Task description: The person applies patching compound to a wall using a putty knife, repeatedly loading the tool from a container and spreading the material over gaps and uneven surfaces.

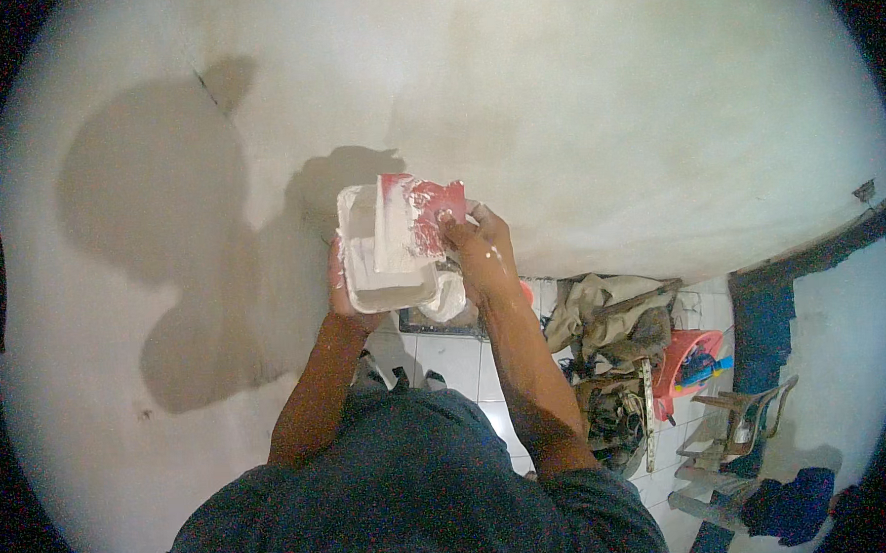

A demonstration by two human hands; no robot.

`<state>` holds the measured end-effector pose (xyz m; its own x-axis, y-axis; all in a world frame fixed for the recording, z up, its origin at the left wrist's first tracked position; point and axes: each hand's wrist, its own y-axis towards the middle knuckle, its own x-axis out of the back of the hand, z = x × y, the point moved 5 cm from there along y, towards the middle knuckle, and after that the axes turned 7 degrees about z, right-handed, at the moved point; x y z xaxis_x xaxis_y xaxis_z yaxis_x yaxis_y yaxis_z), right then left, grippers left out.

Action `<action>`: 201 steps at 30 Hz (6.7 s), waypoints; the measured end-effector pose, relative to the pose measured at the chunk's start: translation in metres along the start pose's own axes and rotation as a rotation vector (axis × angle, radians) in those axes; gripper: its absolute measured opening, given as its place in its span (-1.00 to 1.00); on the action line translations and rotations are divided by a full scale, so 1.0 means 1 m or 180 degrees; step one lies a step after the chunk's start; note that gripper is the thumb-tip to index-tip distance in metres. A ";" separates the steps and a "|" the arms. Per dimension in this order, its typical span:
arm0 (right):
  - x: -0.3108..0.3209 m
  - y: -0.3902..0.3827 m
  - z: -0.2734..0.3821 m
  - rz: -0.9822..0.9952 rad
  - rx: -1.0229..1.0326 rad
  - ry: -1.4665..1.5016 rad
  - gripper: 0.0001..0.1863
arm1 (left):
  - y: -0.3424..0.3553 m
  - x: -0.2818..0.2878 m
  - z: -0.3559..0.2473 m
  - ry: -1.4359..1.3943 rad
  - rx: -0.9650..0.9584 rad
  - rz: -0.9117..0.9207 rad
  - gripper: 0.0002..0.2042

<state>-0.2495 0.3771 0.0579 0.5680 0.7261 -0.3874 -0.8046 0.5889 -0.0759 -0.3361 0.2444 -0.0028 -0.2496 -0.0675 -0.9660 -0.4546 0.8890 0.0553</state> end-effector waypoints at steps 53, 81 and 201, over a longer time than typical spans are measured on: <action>0.131 0.126 0.163 -0.1608 0.1351 0.0605 -0.91 | -0.002 -0.002 -0.048 0.0559 -0.0176 -0.0466 -0.36; 0.296 0.026 0.186 -0.3495 0.1325 -0.3778 -0.67 | -0.007 -0.017 -0.046 0.0559 -0.0278 -0.0562 -0.35; 0.024 0.221 -0.055 -0.2246 0.0846 -0.4245 -0.63 | -0.003 0.098 -0.072 0.0356 -0.0433 -0.1124 -0.39</action>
<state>-0.4233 0.5053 -0.0192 0.6628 -0.0260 0.7484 -0.3417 0.8788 0.3331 -0.4204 0.2026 -0.0792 -0.1457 -0.4140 -0.8986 -0.6364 0.7346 -0.2353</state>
